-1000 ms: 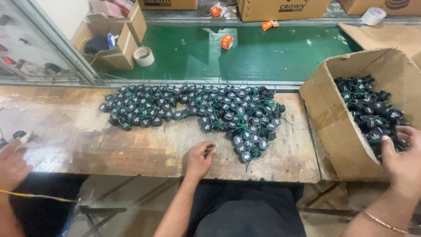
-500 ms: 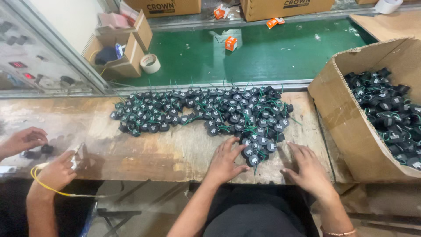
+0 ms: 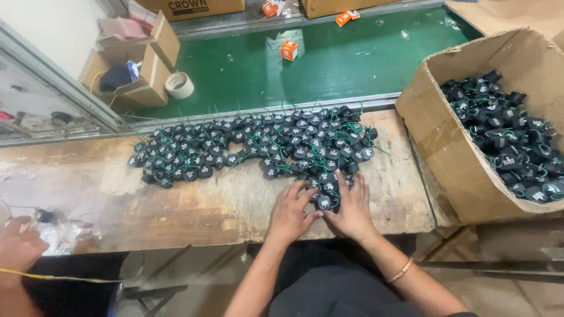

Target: The person picks black plug components with green wires from a pile on the workbench, twists and joins the wire ends to the plug terminals by hand, and sets the finished plug on the table, repeating this assembly cycle continuously.

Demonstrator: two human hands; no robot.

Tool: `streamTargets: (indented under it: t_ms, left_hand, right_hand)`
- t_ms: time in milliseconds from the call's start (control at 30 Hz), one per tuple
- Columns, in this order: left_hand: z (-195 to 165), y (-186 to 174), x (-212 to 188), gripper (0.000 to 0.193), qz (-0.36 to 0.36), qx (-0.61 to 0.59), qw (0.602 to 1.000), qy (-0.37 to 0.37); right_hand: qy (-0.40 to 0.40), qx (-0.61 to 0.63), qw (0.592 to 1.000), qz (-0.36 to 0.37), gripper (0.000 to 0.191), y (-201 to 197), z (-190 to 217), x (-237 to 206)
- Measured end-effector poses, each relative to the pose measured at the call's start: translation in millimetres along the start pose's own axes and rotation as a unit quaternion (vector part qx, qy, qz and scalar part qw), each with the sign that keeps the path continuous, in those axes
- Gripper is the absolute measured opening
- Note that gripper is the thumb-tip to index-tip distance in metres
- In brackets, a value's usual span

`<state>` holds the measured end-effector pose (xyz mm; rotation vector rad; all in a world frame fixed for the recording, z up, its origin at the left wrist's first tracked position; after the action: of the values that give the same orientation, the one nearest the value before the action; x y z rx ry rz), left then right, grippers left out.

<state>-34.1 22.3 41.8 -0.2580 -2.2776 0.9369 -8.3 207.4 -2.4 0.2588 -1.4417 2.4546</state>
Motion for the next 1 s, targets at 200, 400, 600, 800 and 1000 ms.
streamTargets:
  t_ms: [200,400,600,800,1000]
  left_hand:
    - [10.4,3.0,-3.4,0.041,-0.028,-0.036,0.998,-0.038]
    - [16.8,1.1,-6.7,0.037,-0.04,-0.078,0.992,-0.086]
    - [13.5,-10.5,-4.8,0.045,-0.025,-0.108,0.991,-0.072]
    - [27.3,0.3,-8.6,0.019,-0.063,-0.162,0.98,-0.099]
    - [45.8,2.4,-26.9,0.019,-0.212,-0.246,0.941,-0.096]
  right_hand:
    - [0.01,0.033,0.999,-0.024,0.119,1.6,7.3,0.9]
    - [0.01,0.09,0.995,-0.042,0.113,-5.6,4.9,-2.9]
    - [-0.049,0.175,0.971,-0.153,0.091,-14.7,-0.5,-10.2]
    - [-0.128,0.295,0.918,-0.232,0.046,-12.6,-7.7,-38.0]
    - [-0.213,0.316,0.925,-0.019,0.031,-2.4,10.0,-48.0]
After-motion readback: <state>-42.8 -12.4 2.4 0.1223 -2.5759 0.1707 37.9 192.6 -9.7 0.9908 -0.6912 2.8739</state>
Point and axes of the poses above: each hand's wrist, its own x-axis towards the middle knuckle, its own y-axis out of the palm, z = x × y, the point moved 3 cm from there along x, towards the middle knuckle, and after that the axes turned 6 degrees about -z, right-handed, at the moved point
